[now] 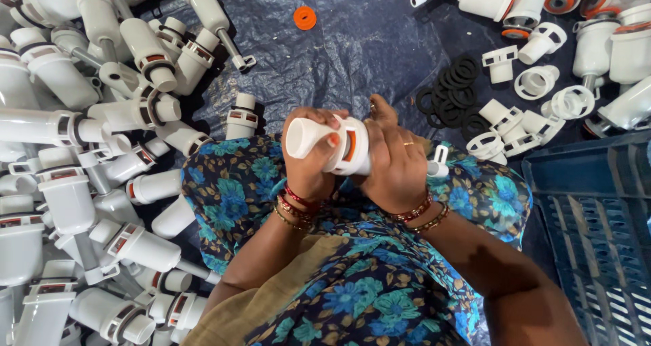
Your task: The person sits on a tarp and assembles white plastic cylindrical components by hand. They pick up a main body, insert a black rubber ring, and screw on a white cap, repeating this process for multiple units.
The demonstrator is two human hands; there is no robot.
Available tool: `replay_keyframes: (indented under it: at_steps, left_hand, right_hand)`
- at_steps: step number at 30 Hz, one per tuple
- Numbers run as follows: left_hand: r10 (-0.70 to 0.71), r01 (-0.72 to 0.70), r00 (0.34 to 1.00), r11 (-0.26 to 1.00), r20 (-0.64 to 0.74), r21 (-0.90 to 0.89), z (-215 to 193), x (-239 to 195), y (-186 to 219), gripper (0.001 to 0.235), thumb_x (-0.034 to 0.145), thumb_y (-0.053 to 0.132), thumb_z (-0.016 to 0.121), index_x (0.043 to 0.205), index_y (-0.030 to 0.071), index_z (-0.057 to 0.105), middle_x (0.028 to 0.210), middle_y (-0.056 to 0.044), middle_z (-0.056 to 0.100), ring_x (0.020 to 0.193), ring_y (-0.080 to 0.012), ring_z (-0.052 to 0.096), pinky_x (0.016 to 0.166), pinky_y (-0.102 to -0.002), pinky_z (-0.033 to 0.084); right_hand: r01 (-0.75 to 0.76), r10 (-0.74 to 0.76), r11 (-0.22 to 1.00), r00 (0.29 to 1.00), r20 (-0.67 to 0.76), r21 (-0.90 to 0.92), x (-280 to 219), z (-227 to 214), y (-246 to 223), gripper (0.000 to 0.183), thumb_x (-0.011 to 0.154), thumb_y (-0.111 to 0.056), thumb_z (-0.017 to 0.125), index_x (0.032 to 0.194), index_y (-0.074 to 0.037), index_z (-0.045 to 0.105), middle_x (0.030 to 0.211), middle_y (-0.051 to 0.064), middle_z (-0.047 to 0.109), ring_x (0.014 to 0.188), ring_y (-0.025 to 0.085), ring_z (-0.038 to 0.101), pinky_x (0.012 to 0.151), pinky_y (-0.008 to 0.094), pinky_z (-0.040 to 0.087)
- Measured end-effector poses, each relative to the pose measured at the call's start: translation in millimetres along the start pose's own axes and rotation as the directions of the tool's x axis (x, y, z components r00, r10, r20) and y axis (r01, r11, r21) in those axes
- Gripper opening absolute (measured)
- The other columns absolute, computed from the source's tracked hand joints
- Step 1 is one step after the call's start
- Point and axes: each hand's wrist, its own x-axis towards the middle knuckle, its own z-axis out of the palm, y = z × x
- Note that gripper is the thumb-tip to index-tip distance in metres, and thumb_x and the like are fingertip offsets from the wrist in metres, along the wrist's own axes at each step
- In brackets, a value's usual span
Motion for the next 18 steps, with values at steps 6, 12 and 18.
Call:
replay_keyframes:
  at_steps: [6,12,18]
  left_hand:
    - [0.033,-0.042,0.97,0.999,0.241,0.033,-11,-1,11,0.034,0.085,0.008,0.082,0.107,0.011,0.057,0.1,-0.005,0.064,0.104,-0.0227,0.063,0.112,-0.047,0.047]
    - [-0.019,-0.061,0.907,0.982,0.42,0.177,-24,12,29,0.034,0.082,0.014,0.083,0.105,0.015,0.058,0.095,-0.001,0.067,0.094,-0.0172,0.067,0.113,-0.046,0.049]
    - [-0.037,-0.084,0.758,0.985,0.651,0.154,-26,23,40,0.025,0.08,0.014,0.08,0.097,0.013,0.061,0.088,-0.006,0.069,0.111,-0.0224,0.065,0.124,-0.045,0.034]
  right_hand:
    - [0.046,-0.054,0.994,0.996,-0.077,-0.1,-1,-7,-8,0.042,0.092,-0.026,0.085,0.114,0.003,0.064,0.099,0.013,0.068,0.086,0.027,0.071,0.076,0.038,0.057]
    - [-0.023,0.011,0.959,0.999,0.047,0.283,4,-15,-11,0.06,0.074,-0.033,0.094,0.116,-0.002,0.064,0.113,0.017,0.07,0.086,0.03,0.077,0.084,0.037,0.062]
    - [-0.159,-0.151,0.737,0.909,0.389,0.657,4,-6,17,0.104,0.055,-0.049,0.096,0.136,0.005,0.058,0.159,0.043,0.001,0.152,0.058,0.001,0.125,0.061,0.011]
